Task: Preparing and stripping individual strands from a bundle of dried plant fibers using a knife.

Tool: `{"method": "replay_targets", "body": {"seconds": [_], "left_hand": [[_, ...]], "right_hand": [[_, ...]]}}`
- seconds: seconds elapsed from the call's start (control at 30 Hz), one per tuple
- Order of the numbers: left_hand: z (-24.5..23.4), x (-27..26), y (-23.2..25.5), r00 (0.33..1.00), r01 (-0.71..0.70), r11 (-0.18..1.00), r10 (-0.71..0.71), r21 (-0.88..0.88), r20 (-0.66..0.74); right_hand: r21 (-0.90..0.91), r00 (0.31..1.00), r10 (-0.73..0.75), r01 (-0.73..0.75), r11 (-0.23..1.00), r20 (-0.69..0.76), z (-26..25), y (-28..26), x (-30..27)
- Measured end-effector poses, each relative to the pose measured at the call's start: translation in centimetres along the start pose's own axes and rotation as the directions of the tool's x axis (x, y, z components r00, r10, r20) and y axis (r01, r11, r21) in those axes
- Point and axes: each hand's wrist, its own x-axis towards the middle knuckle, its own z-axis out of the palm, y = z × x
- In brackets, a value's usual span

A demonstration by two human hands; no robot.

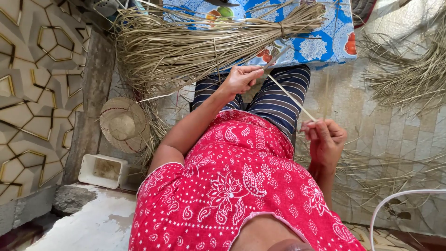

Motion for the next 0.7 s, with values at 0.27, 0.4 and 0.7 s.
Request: {"method": "replay_targets", "body": {"seconds": [0.27,0.4,0.7], "left_hand": [[-0.5,-0.7,1.6,0.991,0.105,0.994,-0.102,0.042,-0.084],[-0.3,-0.1,0.9,0.985,0.112,0.988,-0.096,0.103,-0.145],[1.0,-2.7,2.0,0.950,0.162,0.979,-0.122,-0.121,0.286]], "right_hand": [[0.367,0.930,-0.345,0.278,0.887,0.128,-6.1,-5.2,2.4],[0.495,0.841,-0.519,0.391,0.776,0.149,-12.5,-6.0,3.6],[0.238,0.934,-0.198,0.273,0.932,-0.297,-14.9,-4.8,4.5]]}}
